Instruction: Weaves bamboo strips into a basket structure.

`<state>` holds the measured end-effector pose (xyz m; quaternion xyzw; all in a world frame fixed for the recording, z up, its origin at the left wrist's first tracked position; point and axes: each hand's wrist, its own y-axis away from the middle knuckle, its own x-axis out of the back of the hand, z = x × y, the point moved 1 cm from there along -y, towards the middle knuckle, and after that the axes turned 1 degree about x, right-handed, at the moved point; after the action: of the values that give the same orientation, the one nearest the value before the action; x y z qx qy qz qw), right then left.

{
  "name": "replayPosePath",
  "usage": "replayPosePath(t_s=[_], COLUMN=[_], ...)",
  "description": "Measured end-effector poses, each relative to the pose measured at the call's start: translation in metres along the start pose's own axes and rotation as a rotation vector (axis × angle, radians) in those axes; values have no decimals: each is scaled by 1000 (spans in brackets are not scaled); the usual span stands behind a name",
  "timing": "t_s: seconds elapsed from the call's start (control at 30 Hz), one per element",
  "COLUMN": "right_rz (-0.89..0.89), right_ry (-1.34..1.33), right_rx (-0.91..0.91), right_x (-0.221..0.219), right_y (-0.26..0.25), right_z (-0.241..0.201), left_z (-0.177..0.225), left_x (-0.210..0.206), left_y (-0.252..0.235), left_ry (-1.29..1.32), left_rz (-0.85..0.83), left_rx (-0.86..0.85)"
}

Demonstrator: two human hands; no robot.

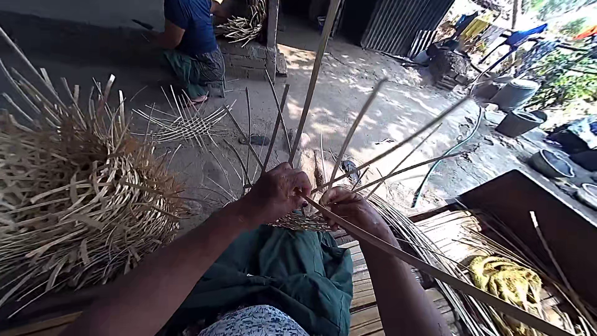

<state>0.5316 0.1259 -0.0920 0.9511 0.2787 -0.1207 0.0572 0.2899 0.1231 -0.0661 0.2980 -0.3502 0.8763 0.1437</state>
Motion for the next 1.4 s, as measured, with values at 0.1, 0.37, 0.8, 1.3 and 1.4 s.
replayPosePath(t_s=[0.1, 0.37, 0.8, 1.3, 1.4], right_rz=[-212, 200, 406, 332, 280], right_ry=[-123, 59, 323, 797, 398], right_rx=[79, 75, 592, 500, 322], right_x=[20, -17, -47, -42, -39], right_y=[-6, 1, 5, 6, 5], right_z=[16, 9, 46, 27, 19], left_z=[-9, -5, -9, 1, 2], left_x=[0, -15, 18, -12, -14], left_y=[-1, 5, -4, 18, 13], left_ry=[65, -299, 164, -422, -578], left_rz=[7, 112, -85, 171, -52], left_rx=[26, -98, 545, -264, -313])
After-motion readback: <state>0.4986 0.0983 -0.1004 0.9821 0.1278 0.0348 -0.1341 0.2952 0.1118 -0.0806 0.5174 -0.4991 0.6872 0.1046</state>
